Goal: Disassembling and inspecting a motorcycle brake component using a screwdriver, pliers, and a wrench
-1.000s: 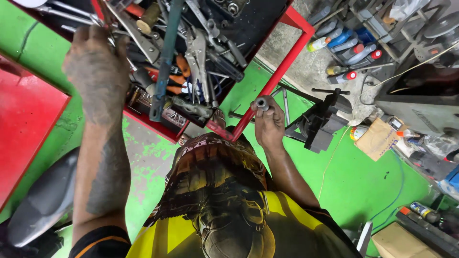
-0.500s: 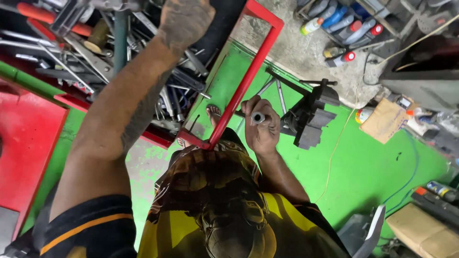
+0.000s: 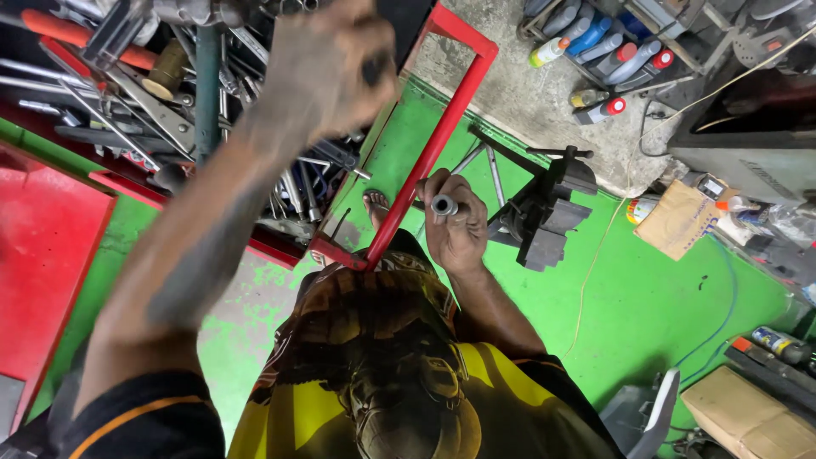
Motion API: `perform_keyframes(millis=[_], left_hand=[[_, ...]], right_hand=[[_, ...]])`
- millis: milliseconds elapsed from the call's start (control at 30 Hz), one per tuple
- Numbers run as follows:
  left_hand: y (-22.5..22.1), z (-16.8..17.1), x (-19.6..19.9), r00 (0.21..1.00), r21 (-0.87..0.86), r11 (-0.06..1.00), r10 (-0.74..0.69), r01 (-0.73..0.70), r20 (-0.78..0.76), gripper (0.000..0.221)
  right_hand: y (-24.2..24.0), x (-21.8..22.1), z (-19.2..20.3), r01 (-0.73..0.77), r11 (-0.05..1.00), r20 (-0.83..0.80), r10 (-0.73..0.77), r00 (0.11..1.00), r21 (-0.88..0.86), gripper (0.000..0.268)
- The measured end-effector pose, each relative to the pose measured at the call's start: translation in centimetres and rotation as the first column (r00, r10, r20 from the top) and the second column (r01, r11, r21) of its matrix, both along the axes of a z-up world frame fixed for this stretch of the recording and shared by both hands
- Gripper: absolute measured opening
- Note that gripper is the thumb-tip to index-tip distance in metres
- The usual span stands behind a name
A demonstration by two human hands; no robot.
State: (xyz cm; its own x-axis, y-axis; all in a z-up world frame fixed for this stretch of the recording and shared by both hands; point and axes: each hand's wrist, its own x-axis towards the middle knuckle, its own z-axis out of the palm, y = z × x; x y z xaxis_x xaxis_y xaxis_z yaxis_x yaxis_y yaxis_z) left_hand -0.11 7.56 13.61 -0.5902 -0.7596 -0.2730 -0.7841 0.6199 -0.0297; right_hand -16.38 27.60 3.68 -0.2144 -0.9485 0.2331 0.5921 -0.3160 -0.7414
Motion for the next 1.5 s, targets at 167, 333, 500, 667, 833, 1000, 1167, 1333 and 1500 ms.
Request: perform_keyframes(millis=[167,333,500,667,833,1000,1167,1333,1500], left_hand=[[11.1,4.6,1.0,0.32,-0.153,0.974,-0.201,0.17,-0.926,0.01],[13.1,3.5,0.8,0.294,-0.077,0.987,-0.116,0.141,-0.949,0.014],[14.3,3.6,2.1,0.185,-0.063,0.99,-0.085,0.123,-0.979,0.017],[14.0,3.6,3.6,-0.055,0.01,0.998,0.013,0.055,-0.998,0.019],[14.0,3.4,5.2,-0.078,-0.13,0.992,-0.129,-0.002,-0.989,0.021],[15.5,4.9,6.5,0.084,-0.253,0.965,-0.246,-0.074,-0.966,0.018],[16.6,5.1,7.4,0.259,-0.36,0.924,-0.32,-0.126,-0.911,0.009],[17.5,6.3,10.4,0.21,-0.243,0.958,-0.209,-0.152,-0.955,0.015],[19.3,7.4,12.3,0.362,-0.272,0.942,-0.188,-0.198,-0.913,0.014]], right_hand=[[0.0,0.8,-2.1,0.059,0.996,-0.055,-0.056,0.997,0.067,0.052],[-0.6,3.2,-0.2,-0.048,0.998,-0.123,0.044,0.991,-0.032,0.051],[1.9,3.7,-6.8,-0.164,0.985,-0.105,0.157,0.982,-0.058,0.052],[1.7,5.3,-3.0,-0.213,0.972,-0.144,0.197,0.97,-0.103,0.03],[0.6,5.6,-1.5,-0.238,0.959,-0.132,0.219,0.967,-0.155,0.029],[-1.2,6.1,1.7,-0.305,0.946,-0.269,0.268,0.925,-0.105,0.071],[-2.1,5.0,4.7,-0.256,0.955,-0.541,0.138,0.83,-0.149,0.044],[-1.9,5.4,4.5,-0.286,0.953,-0.495,0.2,0.845,-0.102,0.03],[-1.4,6.0,4.5,-0.339,0.94,-0.451,0.289,0.845,-0.034,0.027]])
